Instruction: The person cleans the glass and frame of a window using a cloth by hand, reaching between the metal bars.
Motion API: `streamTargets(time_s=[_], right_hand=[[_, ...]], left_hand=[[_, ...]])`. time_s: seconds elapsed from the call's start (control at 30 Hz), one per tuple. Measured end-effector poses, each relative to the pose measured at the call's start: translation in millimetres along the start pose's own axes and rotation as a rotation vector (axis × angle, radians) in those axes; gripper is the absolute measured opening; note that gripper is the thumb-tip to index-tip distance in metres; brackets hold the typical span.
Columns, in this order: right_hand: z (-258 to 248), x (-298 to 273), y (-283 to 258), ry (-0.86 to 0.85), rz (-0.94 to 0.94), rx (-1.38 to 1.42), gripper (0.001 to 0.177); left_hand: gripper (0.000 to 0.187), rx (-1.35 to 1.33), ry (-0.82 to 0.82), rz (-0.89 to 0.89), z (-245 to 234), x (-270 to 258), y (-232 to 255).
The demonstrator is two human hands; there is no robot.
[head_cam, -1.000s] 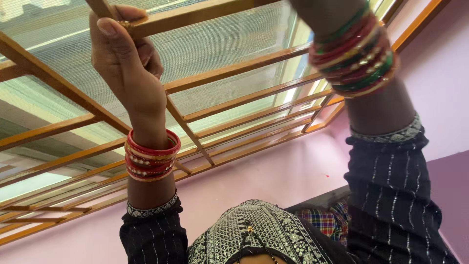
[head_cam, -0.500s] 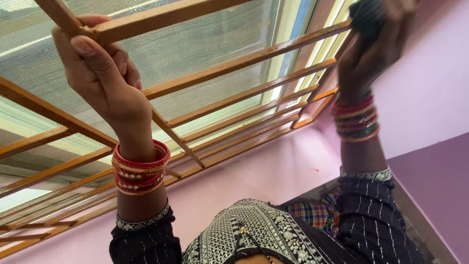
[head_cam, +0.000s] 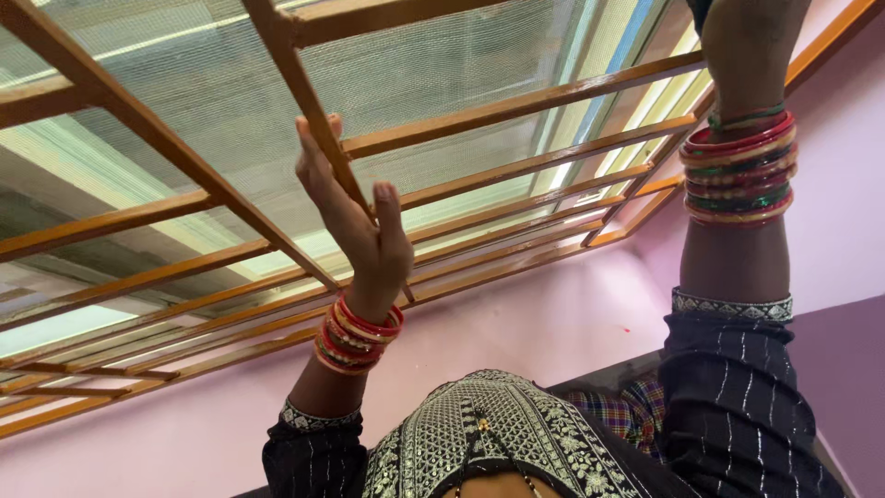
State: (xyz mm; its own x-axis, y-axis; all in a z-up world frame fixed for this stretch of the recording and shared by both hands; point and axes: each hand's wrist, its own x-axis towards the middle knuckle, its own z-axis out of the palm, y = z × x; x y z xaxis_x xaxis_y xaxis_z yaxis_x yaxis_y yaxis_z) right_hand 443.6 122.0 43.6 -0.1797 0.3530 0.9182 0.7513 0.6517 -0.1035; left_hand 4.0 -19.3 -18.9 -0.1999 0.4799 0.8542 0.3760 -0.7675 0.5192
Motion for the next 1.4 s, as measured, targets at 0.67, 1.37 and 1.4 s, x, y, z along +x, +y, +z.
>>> streamTargets(time_s=[0.67, 1.37, 1.4], right_hand=[[59.9, 74.7, -271.4, -0.597, 0.064, 0.885, 0.022], [56.3, 70.2, -293.9, -0.427, 0.101, 0.662, 0.019], [55.6, 69.2, -296.5, -0.400, 0.103, 0.589, 0.024]], left_hand=[[0.069, 0.113, 0.004, 0.005, -32.3, -22.4, -22.1], [0.070, -0.248, 0.714, -0.390, -15.5, 28.6, -151.3], [0.072, -0.076, 0.846, -0.302, -22.2, 41.5, -157.9]])
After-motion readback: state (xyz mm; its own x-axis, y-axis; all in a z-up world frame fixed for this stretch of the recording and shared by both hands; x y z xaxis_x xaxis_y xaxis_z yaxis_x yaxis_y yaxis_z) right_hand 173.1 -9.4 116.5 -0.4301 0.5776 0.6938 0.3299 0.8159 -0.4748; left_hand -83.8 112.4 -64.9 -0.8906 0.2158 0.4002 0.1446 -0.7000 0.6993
